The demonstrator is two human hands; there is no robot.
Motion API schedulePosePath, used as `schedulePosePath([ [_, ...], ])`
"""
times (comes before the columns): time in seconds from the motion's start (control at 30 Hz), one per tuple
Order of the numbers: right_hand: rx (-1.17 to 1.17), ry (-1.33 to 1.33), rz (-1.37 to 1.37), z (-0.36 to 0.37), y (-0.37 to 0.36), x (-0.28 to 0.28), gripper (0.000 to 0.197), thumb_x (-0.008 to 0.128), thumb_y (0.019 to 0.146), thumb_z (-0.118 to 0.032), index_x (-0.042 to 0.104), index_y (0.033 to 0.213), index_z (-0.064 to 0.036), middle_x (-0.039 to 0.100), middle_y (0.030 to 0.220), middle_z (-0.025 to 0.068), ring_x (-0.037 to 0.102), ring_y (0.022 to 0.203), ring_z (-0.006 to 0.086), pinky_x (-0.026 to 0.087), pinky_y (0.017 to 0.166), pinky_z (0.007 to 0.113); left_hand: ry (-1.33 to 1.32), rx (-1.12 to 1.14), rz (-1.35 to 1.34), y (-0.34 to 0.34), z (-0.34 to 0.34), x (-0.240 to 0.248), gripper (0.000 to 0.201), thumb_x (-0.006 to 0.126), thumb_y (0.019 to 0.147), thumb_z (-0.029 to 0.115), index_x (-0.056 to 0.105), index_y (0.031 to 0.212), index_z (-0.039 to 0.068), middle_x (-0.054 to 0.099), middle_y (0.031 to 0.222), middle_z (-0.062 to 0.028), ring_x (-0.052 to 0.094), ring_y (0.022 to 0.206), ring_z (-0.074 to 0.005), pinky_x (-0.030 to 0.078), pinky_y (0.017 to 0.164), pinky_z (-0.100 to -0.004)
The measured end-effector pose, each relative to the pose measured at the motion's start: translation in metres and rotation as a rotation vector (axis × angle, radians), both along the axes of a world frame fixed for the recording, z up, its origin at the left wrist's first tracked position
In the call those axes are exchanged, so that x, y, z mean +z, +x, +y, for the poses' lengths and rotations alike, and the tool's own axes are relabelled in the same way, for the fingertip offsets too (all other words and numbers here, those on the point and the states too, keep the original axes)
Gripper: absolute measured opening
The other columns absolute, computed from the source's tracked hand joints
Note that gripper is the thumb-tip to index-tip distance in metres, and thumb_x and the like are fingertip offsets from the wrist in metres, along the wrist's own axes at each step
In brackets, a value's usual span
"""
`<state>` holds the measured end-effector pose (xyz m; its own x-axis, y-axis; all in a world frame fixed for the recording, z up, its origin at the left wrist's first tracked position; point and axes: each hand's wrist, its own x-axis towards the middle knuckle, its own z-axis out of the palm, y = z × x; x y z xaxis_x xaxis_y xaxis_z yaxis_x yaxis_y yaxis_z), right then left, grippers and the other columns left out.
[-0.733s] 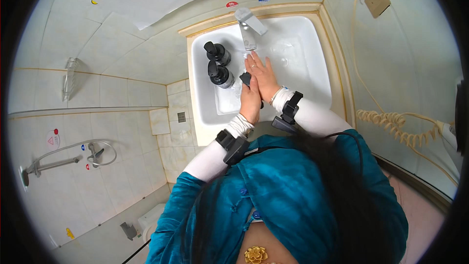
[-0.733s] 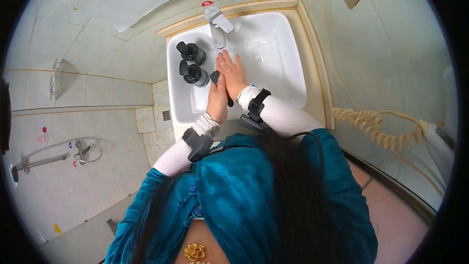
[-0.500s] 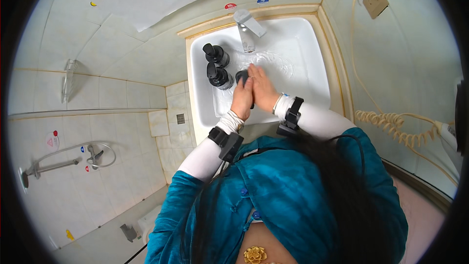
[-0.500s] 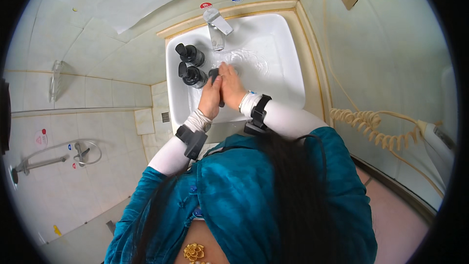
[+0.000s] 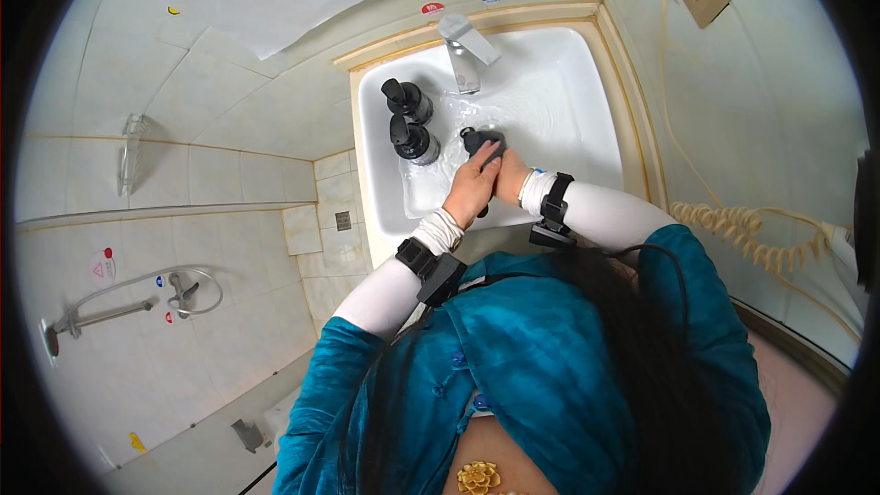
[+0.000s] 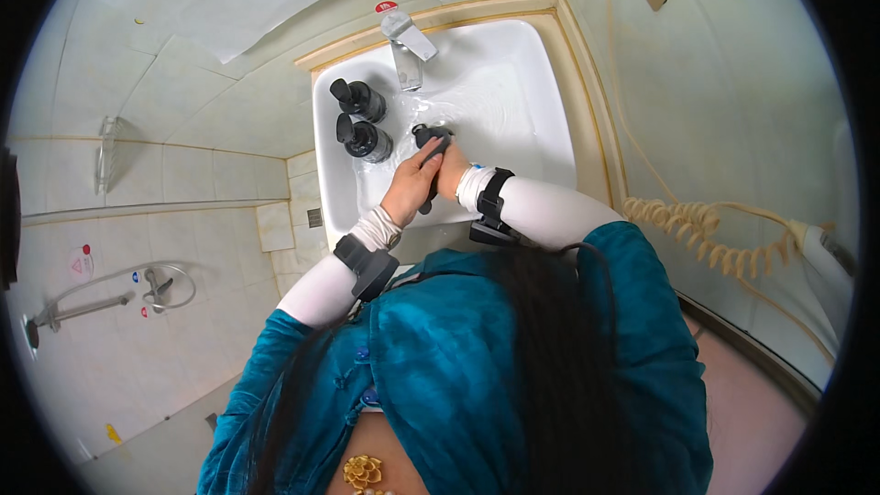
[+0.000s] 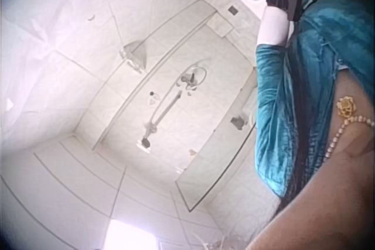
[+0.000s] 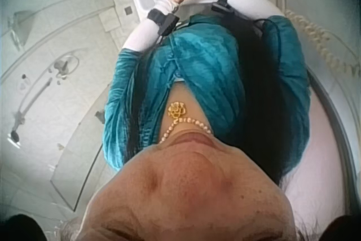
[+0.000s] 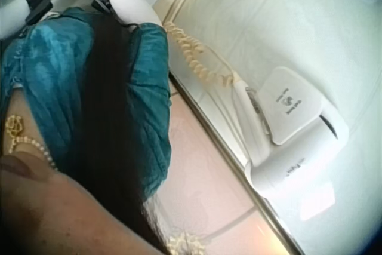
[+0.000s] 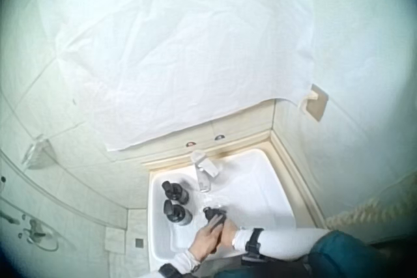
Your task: Clean soap dispensers and a corner shelf with a cloth in a sink.
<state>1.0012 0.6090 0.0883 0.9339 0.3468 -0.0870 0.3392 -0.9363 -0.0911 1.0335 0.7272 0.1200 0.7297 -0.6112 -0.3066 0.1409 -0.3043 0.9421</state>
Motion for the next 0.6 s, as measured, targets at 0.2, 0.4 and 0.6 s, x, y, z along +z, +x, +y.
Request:
schedulePosePath([
  [0.2,-0.033,-0.041,0.166,0.01,-0.002,0.022,0.041,0.048,0.091,-0.03,0.058,0.128,-0.0127,0.054,0.135,0.0114,0.049,0.125,0.0284,0.036,0.103,0.043,-0.014,-0.09,-0.199,0.009,-0.008,0.009,0.034,0.051,0.095,0.014,0.058,0.127,0.004,0.04,0.145,-0.0211,0.044,0.132,-0.0297,0.034,0.108,-0.0318],
  [0.4,0.027,0.121,0.093,0.015,-0.007,0.02,0.029,0.052,0.084,-0.021,0.067,0.107,-0.0091,0.065,0.109,0.0148,0.059,0.103,0.0311,0.045,0.088,0.042,-0.015,-0.103,-0.018,0.014,0.005,0.017,0.033,0.049,0.098,0.011,0.058,0.128,0.005,0.046,0.143,-0.0164,0.038,0.135,-0.0225,0.029,0.11,-0.0287],
  [0.6,-0.078,0.372,-0.047,-0.006,0.007,-0.046,0.033,0.051,0.086,-0.021,0.062,0.112,-0.0056,0.06,0.117,0.0203,0.054,0.112,0.0327,0.042,0.093,0.042,-0.065,-0.156,-0.109,-0.013,-0.005,0.027,0.033,0.048,0.099,0.014,0.059,0.129,0.008,0.043,0.146,-0.0107,0.039,0.134,-0.0212,0.029,0.11,-0.0283],
])
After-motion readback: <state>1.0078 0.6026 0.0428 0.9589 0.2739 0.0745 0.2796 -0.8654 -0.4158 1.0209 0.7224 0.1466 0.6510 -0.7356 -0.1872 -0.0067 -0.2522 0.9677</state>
